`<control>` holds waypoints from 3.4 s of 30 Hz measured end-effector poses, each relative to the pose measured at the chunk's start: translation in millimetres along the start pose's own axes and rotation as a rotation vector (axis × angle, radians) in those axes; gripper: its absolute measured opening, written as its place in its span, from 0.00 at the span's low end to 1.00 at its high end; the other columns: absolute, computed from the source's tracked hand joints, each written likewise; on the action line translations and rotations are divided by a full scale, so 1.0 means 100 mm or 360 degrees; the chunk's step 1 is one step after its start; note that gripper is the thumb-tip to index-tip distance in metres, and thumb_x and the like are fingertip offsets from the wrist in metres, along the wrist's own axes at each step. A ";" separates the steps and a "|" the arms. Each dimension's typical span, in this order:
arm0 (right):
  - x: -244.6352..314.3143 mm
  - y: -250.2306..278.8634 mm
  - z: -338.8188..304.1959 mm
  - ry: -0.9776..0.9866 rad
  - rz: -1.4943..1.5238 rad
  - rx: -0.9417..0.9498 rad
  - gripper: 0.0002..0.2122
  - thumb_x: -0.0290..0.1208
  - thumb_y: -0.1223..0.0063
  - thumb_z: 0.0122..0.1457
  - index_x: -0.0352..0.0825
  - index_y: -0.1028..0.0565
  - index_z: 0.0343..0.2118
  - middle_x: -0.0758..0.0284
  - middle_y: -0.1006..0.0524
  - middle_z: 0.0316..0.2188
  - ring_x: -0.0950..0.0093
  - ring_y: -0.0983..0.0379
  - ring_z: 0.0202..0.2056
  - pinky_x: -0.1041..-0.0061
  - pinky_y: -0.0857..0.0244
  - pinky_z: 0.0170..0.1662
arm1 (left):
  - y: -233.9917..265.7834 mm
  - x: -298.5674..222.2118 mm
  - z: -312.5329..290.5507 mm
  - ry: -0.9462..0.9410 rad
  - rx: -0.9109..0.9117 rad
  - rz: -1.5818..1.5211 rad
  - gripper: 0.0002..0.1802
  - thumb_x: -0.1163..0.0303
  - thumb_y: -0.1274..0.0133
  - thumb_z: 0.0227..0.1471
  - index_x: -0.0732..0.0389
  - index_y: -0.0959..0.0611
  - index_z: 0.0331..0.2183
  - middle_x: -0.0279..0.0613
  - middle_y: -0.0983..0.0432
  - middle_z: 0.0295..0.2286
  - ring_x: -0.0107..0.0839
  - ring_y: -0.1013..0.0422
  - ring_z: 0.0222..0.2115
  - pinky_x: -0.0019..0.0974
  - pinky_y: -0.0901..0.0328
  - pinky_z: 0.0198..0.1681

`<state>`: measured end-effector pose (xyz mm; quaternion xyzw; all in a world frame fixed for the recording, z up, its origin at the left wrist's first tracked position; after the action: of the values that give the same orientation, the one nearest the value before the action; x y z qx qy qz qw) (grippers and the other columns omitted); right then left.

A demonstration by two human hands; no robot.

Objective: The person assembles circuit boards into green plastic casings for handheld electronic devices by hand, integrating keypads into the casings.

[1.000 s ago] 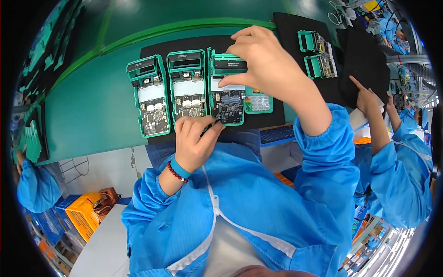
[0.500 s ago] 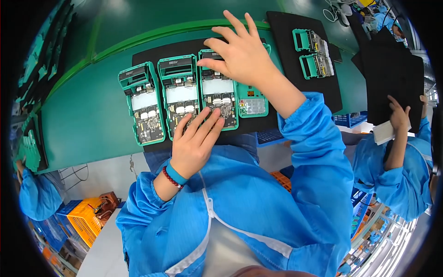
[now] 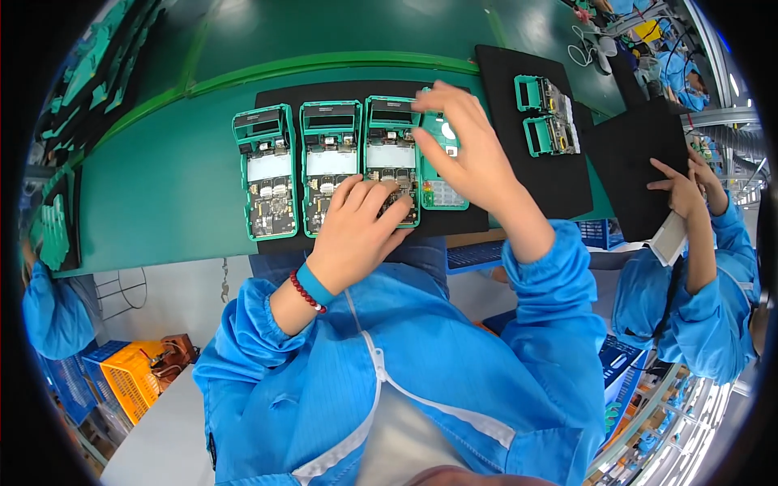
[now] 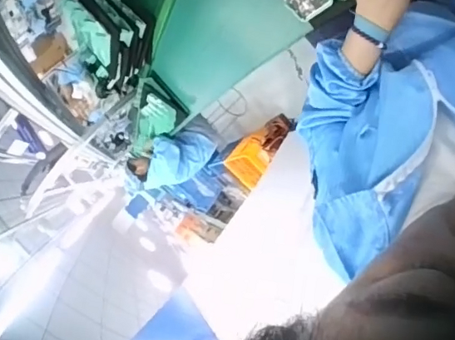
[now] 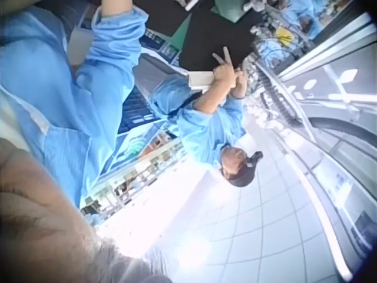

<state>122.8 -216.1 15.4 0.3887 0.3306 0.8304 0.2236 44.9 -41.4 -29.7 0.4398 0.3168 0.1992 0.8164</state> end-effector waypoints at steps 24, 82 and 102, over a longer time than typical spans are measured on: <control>0.33 0.14 -0.14 0.0575 -0.0143 0.0487 0.14 0.32 0.30 0.48 0.38 0.23 0.36 0.66 0.26 0.53 0.60 0.34 0.61 0.55 0.40 0.62 | 0.32 0.02 -0.08 0.0030 -0.0088 -0.0045 0.30 0.75 0.38 0.46 0.62 0.22 0.54 0.44 0.26 0.54 0.44 0.29 0.54 0.41 0.28 0.52; -1.35 0.85 -1.46 -0.1679 0.1861 -0.1500 0.12 0.41 0.48 0.69 0.37 0.32 0.37 0.70 0.27 0.25 0.84 0.44 0.18 0.83 0.47 0.22 | 0.05 -0.09 -0.06 0.0134 0.0037 0.0069 0.26 0.71 0.35 0.47 0.56 0.18 0.50 0.41 0.27 0.55 0.44 0.32 0.56 0.48 0.39 0.57; 0.70 -0.14 -0.74 -0.0022 0.0216 -0.0063 0.21 0.17 0.39 0.43 0.40 0.16 0.44 0.68 0.28 0.40 0.66 0.29 0.44 0.67 0.36 0.45 | 0.12 -0.01 -0.21 0.1616 0.0037 -0.3231 0.31 0.50 0.58 0.68 0.53 0.40 0.64 0.46 0.30 0.55 0.35 0.27 0.52 0.47 0.28 0.54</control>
<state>24.3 -190.5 4.5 0.4113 0.2854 0.8474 0.1769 29.0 -23.5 -28.2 -0.1445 0.8232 -0.4024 0.3736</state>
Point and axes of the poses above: each hand's wrist, its own z-axis towards the middle knuckle, its own y-axis out of the back of the hand, x = y × z, the point moved 4 cm from there along z, towards the middle knuckle
